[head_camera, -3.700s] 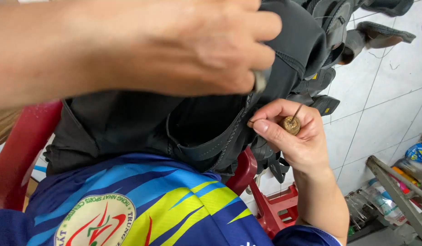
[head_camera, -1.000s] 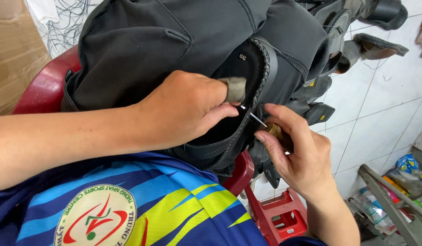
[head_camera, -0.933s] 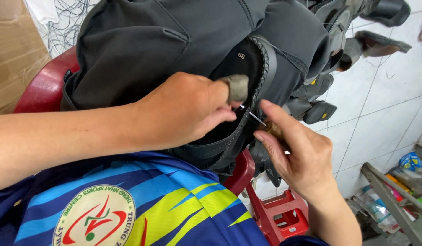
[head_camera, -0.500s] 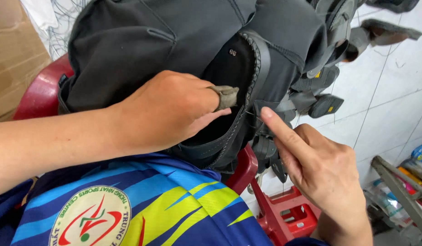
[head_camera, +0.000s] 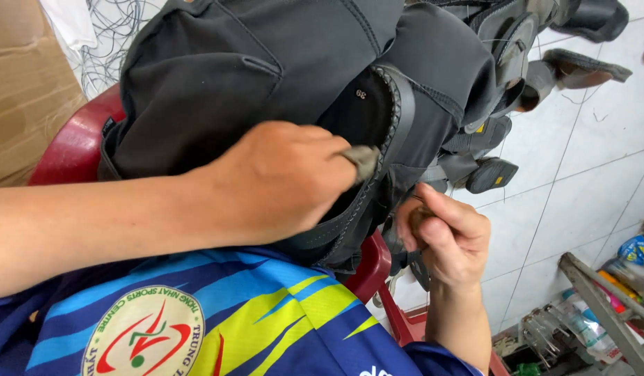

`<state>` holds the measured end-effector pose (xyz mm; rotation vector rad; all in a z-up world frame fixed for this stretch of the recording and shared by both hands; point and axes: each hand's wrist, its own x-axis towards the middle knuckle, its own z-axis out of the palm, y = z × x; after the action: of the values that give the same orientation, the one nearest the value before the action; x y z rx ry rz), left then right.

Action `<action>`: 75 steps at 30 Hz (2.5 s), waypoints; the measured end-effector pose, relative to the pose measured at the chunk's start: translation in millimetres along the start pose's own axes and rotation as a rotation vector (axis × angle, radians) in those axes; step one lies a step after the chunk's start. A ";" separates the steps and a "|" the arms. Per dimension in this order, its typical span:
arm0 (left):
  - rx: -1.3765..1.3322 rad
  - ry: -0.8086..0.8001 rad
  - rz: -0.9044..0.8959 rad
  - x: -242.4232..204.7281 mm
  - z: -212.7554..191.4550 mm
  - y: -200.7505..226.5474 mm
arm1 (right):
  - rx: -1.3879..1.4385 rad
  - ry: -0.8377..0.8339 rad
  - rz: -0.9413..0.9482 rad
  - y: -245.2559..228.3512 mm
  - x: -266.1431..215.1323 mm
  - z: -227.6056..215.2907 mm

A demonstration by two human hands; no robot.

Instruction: Hand-stitching the sole of a black sandal using a needle and thread.

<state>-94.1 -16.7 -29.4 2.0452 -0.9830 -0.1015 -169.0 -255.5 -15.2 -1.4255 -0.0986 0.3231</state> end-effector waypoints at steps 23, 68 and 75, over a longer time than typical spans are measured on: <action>-0.377 -0.069 -0.072 31.0 -17.0 3.8 | -0.457 0.166 0.361 -5.3 5.1 19.9; -0.081 0.091 0.268 -2.9 -12.3 -4.2 | 0.197 0.142 0.082 -28.1 23.8 6.2; -0.395 -0.067 -0.036 -24.9 -16.6 18.1 | -0.785 -0.007 -0.292 -41.7 35.8 23.4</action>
<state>-115.7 4.9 -12.3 1.7046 -0.8862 -0.3573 -134.2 -227.8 24.7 -2.1516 -0.4753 0.0355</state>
